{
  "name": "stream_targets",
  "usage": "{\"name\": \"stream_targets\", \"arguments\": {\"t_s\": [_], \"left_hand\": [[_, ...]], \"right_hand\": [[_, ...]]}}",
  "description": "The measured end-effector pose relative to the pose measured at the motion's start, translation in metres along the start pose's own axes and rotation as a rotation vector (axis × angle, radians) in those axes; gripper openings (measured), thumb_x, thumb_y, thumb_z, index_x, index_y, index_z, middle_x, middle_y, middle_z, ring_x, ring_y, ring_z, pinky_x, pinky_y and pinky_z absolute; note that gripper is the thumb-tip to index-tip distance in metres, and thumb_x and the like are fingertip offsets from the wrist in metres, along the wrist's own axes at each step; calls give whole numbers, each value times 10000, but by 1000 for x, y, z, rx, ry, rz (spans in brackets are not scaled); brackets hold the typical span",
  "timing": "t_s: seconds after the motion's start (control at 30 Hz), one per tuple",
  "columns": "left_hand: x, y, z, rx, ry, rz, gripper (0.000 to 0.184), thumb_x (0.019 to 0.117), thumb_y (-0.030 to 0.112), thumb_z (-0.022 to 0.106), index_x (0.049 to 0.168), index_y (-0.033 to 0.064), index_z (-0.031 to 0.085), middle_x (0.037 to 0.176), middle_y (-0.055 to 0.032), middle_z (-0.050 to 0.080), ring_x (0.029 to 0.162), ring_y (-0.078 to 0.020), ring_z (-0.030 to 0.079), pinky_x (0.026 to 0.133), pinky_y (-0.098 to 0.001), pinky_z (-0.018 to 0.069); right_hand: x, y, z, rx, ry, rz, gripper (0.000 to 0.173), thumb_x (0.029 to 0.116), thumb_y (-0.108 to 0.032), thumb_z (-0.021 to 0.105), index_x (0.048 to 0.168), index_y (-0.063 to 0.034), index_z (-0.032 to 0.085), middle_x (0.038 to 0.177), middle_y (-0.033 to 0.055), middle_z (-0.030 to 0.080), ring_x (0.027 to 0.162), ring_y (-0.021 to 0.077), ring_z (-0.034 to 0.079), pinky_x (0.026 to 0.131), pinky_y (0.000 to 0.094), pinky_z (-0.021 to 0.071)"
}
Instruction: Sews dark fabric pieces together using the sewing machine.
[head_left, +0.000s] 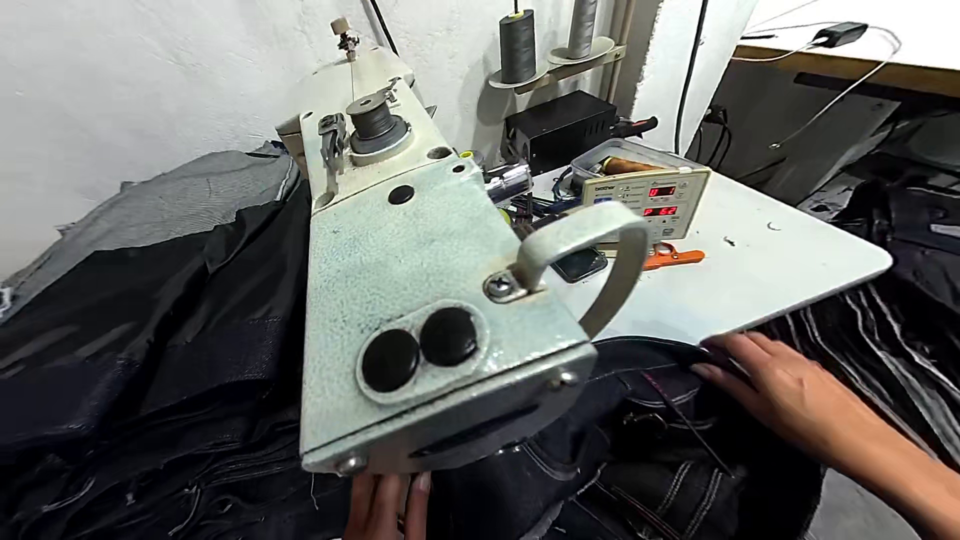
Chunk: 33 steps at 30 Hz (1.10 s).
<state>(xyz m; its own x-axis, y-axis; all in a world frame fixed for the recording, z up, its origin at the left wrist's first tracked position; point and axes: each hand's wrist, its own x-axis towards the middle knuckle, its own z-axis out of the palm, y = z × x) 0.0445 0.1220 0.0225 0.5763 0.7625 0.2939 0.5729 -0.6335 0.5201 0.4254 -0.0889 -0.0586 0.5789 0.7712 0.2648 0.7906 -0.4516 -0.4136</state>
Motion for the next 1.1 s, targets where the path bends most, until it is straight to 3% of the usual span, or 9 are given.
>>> {"name": "stream_targets", "arguments": {"t_s": [0.17,0.4,0.53,0.67,0.77,0.9,1.0,1.07,1.1], "left_hand": [[-25,20,-10,-17,-240,-93,330,1048,206,539,1094,-60,727,957,-208,719,844,-301,716,791,-457,589],[-14,62,45,11,-177,-192,573,1037,355,516,1240,-175,593,1066,-321,686,1003,-460,700,894,-602,543],[-21,3,33,-257,-37,-336,408,1069,185,471,1168,-175,634,1017,-320,688,998,-399,686,941,-565,513],[-53,-106,-12,87,-240,-505,432,1083,217,453,1149,-169,636,1061,-376,663,1048,-521,652,958,-680,457],[-51,-72,-39,388,-392,-601,389,1057,214,510,1235,-105,644,1230,-385,615,1119,-591,610,918,-747,468],[3,-8,19,243,8,-99,345,1049,176,498,1146,-64,726,1135,-253,721,1105,-433,689,966,-584,537],[52,2,59,54,-153,-266,299,988,140,596,1120,-106,701,1110,-300,701,1140,-433,658,1026,-566,479],[69,-38,91,0,-131,-162,387,1004,180,622,1216,-144,637,1206,-329,653,1197,-389,626,1062,-426,476],[75,-84,138,-166,233,101,350,918,145,686,1045,-180,667,987,-315,689,955,-326,692,876,-290,551]], "right_hand": [[-33,-6,10,88,78,138,393,984,-306,550,1135,25,697,945,235,713,840,454,707,712,676,522],[-31,-6,9,373,150,259,418,1046,-289,435,1030,36,698,748,166,637,705,318,637,656,579,469],[5,-8,-6,793,-216,312,259,1072,-148,480,934,-50,676,724,-6,641,651,59,615,634,282,539],[31,-95,16,866,-650,11,276,1016,-270,561,894,-69,705,772,-24,622,720,60,581,706,310,496],[35,-149,35,1007,-673,114,267,1047,-226,534,853,-108,675,740,-46,642,702,31,623,694,259,531],[45,-143,39,1029,-492,231,264,1027,-163,531,805,-139,669,700,-60,653,668,27,632,666,255,543],[61,-118,56,765,-206,65,265,988,-212,574,740,-146,637,607,-70,566,574,32,545,583,293,462],[76,-109,71,613,-80,-77,274,981,-223,612,779,-49,672,612,30,556,567,144,537,570,405,434],[82,-109,80,581,-72,-107,309,1007,-237,596,807,-13,666,625,85,561,563,206,549,556,448,434]]}}
